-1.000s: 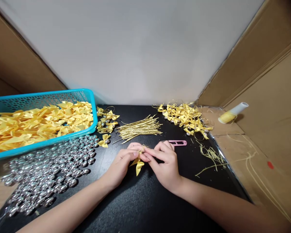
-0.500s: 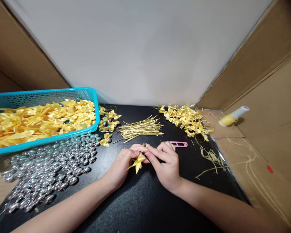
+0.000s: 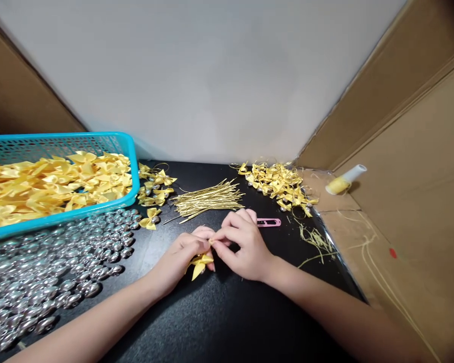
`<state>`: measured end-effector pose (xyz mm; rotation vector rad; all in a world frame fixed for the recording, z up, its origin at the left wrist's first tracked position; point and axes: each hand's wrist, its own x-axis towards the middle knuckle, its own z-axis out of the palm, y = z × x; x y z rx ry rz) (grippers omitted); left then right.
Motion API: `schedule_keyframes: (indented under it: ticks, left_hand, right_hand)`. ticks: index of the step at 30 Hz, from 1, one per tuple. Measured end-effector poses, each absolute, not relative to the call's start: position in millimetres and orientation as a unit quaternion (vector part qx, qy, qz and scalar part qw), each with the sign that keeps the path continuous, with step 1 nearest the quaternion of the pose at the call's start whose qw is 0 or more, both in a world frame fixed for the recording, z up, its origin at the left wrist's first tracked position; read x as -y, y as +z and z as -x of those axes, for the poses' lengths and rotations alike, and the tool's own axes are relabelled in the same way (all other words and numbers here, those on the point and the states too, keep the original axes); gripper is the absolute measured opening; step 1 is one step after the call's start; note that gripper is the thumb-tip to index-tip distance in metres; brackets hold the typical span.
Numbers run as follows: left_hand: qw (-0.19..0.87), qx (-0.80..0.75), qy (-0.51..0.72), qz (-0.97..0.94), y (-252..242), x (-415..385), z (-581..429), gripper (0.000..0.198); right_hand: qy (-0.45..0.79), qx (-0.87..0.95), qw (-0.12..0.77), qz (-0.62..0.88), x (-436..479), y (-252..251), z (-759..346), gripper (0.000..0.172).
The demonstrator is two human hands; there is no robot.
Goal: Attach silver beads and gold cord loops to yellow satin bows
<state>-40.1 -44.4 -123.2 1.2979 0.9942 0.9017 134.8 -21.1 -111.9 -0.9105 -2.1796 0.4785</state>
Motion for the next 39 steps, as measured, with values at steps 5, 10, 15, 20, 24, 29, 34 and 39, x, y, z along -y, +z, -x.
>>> schedule_keyframes:
  ticks: [5, 10, 15, 20, 24, 29, 34, 39]
  left_hand:
    - [0.579, -0.416, 0.372, -0.594, -122.9, 42.6, 42.6, 0.036]
    - [0.512, -0.424, 0.366, -0.652, -125.2, 40.1, 48.2, 0.033]
    - [0.392, -0.442, 0.395, -0.704, -132.9, 41.9, 53.6, 0.026]
    - [0.308, -0.421, 0.399, -0.754, -133.8, 43.5, 52.9, 0.019]
    - [0.290, -0.408, 0.411, -0.762, -133.1, 43.8, 51.3, 0.020]
    - [0.284, -0.403, 0.404, -0.771, -134.1, 43.9, 52.9, 0.019]
    - [0.235, -0.407, 0.384, -0.795, -131.9, 44.5, 55.0, 0.024]
    - [0.144, -0.431, 0.388, -0.802, -124.7, 46.3, 56.4, 0.011]
  right_hand:
    - [0.299, 0.880, 0.228, 0.289, 15.9, -83.9, -144.7, 0.014]
    - [0.373, 0.880, 0.175, 0.236, 12.9, -58.9, -156.1, 0.016]
    - [0.459, 0.855, 0.107, 0.217, 9.8, -30.8, -178.0, 0.020]
    - [0.453, 0.851, 0.020, 0.265, 2.7, -14.3, -198.4, 0.023]
    - [0.496, 0.816, 0.074, 0.288, -6.1, -29.1, -195.0, 0.018]
    - [0.599, 0.724, 0.172, 0.296, -13.6, -55.7, -180.4, 0.019]
    - [0.625, 0.675, 0.208, 0.334, -14.9, -70.9, -173.6, 0.017]
    - [0.619, 0.660, 0.221, 0.364, -12.1, -77.7, -168.3, 0.015]
